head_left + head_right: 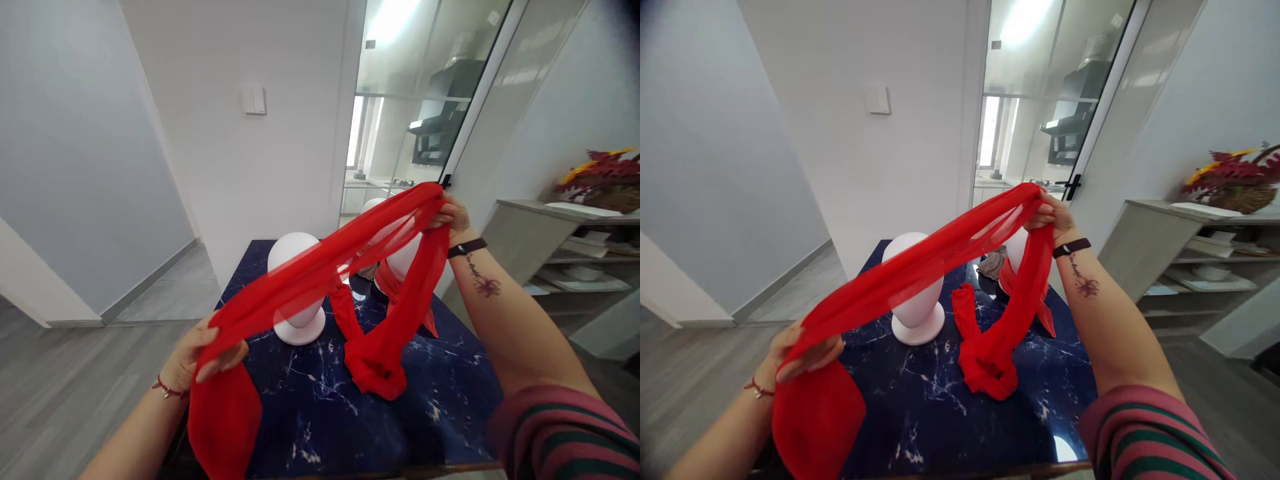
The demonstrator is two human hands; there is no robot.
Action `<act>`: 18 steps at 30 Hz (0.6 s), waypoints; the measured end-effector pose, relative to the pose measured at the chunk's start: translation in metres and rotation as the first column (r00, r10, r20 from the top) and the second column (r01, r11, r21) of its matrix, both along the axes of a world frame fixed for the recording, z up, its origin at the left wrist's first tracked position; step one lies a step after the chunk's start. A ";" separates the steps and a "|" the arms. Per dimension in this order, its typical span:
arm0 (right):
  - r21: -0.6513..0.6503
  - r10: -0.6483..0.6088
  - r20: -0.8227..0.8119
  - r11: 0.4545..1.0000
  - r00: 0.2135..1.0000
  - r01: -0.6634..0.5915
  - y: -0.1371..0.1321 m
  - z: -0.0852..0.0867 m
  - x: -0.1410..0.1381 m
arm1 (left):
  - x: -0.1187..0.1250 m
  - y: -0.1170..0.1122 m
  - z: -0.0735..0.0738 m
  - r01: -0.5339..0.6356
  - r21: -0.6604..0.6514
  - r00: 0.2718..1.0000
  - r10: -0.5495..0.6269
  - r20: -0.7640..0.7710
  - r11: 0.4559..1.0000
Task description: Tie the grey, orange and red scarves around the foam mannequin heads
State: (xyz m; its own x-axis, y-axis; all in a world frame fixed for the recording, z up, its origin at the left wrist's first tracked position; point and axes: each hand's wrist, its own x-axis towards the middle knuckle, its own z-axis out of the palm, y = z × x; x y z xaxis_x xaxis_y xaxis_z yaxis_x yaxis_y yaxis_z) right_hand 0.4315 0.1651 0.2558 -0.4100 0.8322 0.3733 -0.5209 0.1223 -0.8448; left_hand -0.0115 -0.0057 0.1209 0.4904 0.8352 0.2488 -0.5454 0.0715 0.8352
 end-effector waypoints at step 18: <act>-0.820 0.214 -0.061 0.547 0.975 -0.171 0.040 -0.141 -0.084 | 0.013 0.088 -0.034 -0.132 -0.747 0.837 0.478 0.268 0.651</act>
